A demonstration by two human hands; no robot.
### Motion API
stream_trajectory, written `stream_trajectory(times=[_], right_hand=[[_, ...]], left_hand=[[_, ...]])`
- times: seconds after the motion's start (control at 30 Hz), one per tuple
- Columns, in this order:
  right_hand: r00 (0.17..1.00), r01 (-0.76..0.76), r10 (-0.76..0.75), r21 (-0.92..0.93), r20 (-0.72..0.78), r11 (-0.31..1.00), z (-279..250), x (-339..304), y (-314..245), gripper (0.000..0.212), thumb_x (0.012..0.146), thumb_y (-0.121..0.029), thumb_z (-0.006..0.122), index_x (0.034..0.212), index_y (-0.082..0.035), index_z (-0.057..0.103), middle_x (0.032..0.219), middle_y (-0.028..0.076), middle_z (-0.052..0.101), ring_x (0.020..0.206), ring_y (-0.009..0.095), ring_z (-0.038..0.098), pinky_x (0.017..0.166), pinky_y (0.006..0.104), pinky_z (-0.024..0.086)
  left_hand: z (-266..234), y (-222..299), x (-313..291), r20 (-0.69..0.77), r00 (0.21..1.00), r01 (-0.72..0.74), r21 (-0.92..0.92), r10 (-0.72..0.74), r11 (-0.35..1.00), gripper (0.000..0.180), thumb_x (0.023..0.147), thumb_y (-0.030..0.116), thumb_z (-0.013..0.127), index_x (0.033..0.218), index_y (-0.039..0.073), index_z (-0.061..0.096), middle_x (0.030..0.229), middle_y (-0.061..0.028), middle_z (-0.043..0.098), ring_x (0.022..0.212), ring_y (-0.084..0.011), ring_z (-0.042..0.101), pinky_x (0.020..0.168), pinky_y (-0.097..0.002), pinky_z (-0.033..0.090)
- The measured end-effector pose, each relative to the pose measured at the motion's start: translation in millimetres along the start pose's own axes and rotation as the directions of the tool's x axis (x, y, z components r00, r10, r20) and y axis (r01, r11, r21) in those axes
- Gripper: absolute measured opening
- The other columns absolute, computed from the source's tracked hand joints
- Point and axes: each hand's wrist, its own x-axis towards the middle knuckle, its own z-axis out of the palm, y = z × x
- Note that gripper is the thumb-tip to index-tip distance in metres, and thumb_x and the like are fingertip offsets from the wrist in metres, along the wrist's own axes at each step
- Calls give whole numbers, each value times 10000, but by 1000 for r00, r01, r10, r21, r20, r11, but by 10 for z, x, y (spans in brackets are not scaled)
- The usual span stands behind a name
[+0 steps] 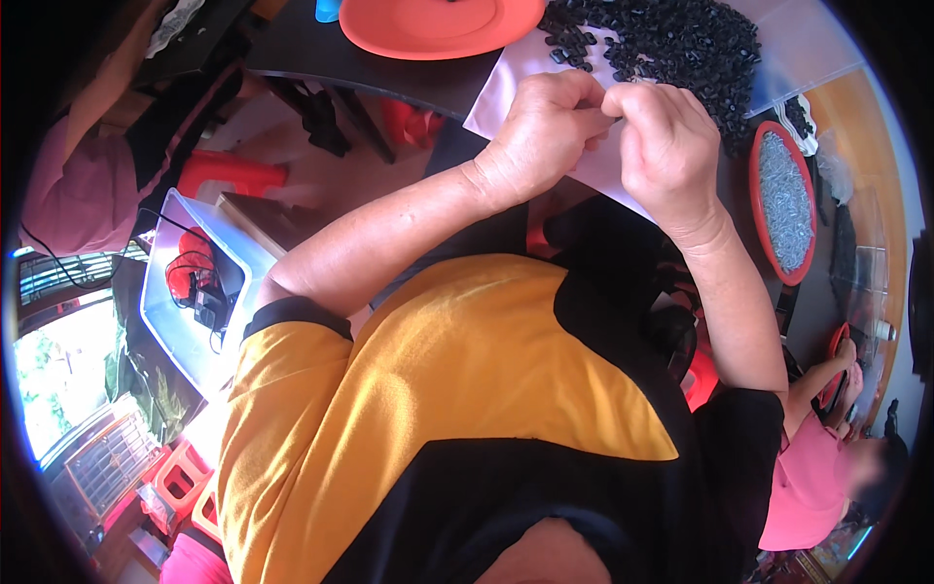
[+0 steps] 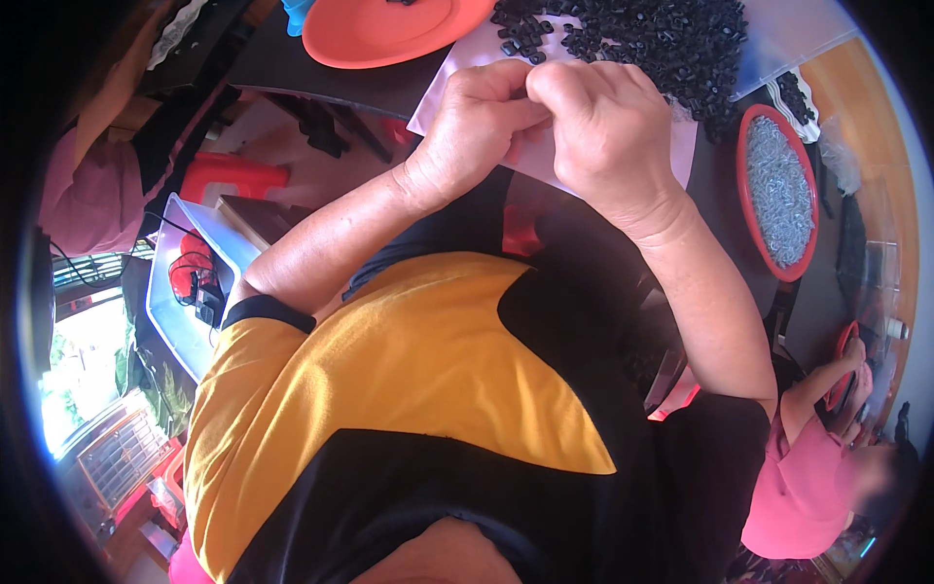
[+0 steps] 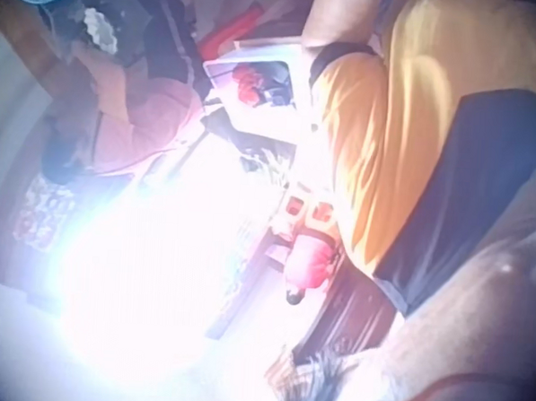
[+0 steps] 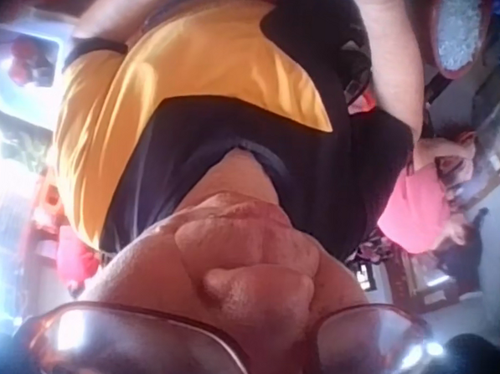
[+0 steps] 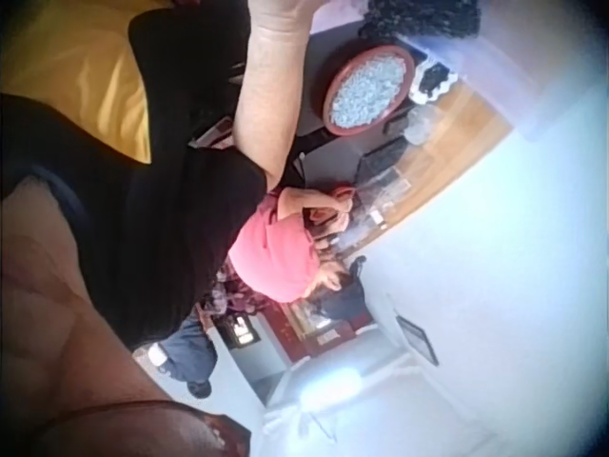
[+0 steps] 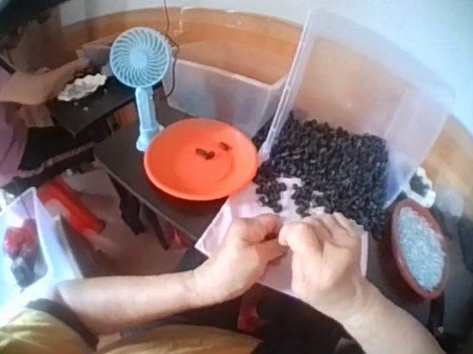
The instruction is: Assembling small black plastic components by inserting small pins into them.
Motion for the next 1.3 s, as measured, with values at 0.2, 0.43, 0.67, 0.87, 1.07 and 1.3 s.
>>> stream_trajectory(times=[0.2,0.43,0.67,0.87,1.07,1.3], right_hand=[[999,-48,48,45,-5,998,57,-54,30,311,733,130,584,978,-57,622,856,68,683,764,270,671,703,364,543],[981,-138,151,111,-119,984,80,-75,14,332,726,104,595,1005,-73,632,859,59,693,758,269,673,703,378,542],[991,-90,83,-68,-103,994,61,-111,-122,333,737,119,614,1031,-36,643,939,90,697,824,277,681,724,375,529],[986,-99,74,-166,-149,981,85,-156,-185,298,734,58,672,1019,-25,643,923,111,686,838,297,670,730,383,513],[976,-89,47,-194,-211,977,146,-207,-197,305,741,-3,665,1043,-40,638,871,95,646,780,277,633,684,376,485],[932,-232,281,217,-231,948,-10,-142,-53,350,710,51,695,1037,-64,650,911,95,657,813,273,657,733,345,517]], left_hand=[[23,-33,9,-36,999,-12,38,13,999,124,865,78,647,900,-40,662,715,-82,638,633,-128,599,558,-274,493],[56,68,28,-73,997,20,-18,-21,1000,110,857,59,641,872,-48,664,713,-84,646,625,-130,615,515,-263,496],[184,77,17,-170,985,3,-183,-35,983,77,849,-2,615,852,-65,658,738,-101,653,648,-154,637,570,-285,527],[319,191,-27,-230,957,101,-312,-179,945,135,861,-30,567,923,-60,683,842,-81,674,750,-124,605,666,-272,505],[448,158,1,-327,918,84,-396,-226,914,183,832,-40,485,843,-81,662,782,-97,645,712,-153,582,594,-321,494],[-39,260,68,-200,976,50,-184,-87,982,115,885,37,648,909,-69,683,780,-145,697,658,-192,681,546,-277,533]])
